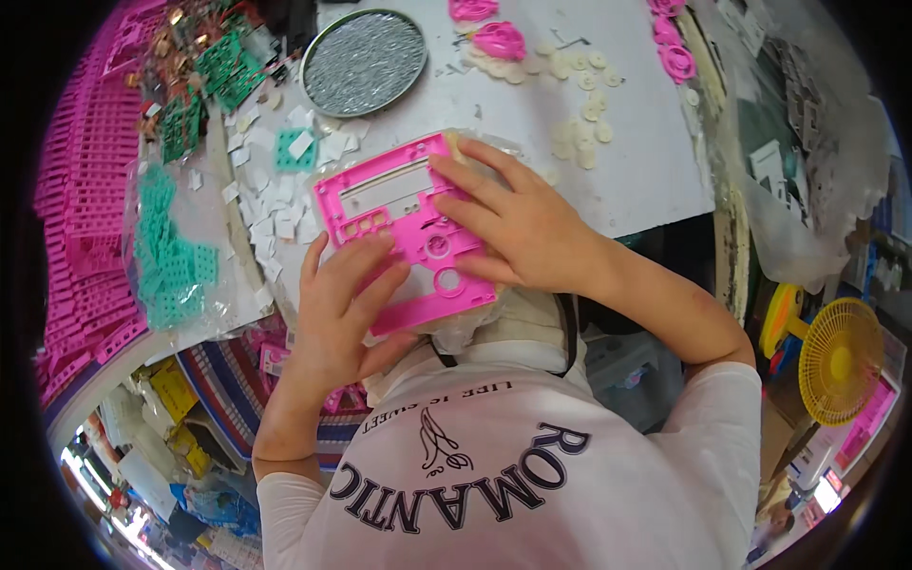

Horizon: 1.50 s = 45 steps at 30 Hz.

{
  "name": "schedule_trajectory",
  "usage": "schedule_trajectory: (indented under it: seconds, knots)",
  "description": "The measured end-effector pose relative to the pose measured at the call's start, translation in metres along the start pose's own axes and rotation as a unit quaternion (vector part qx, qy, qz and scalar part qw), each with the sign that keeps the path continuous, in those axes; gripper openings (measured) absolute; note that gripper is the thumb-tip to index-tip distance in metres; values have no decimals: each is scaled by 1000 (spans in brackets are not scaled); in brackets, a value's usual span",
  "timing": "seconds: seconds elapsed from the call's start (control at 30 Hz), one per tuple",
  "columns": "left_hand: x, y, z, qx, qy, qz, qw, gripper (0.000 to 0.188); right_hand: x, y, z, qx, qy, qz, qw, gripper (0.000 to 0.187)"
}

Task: Assemble components into toy calculator housings and seal them using a glue gun.

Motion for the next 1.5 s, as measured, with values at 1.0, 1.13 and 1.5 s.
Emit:
schedule_trajectory:
  seconds: [1.0,1.13,1.5]
  knots:
    - [1,6,-22,14,-53,27,998,33,36,21,-11,-46,44,-112,992,17]
    - [0,7,-22,4,-62,24,998,34,36,23,-12,-61,42,-123,990,16]
    - [32,22,13,-77,-122,16,989,35,33,19,-11,-27,50,-187,981,17]
Point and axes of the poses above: each hand's wrist, its own x-axis towards the middle knuckle, its own z-axis out of the back of the hand, y = z × x, the point moved 5 cm from there along x, towards the middle knuckle, and after that the axes turned 12 degrees about z, right-handed, at the moved point
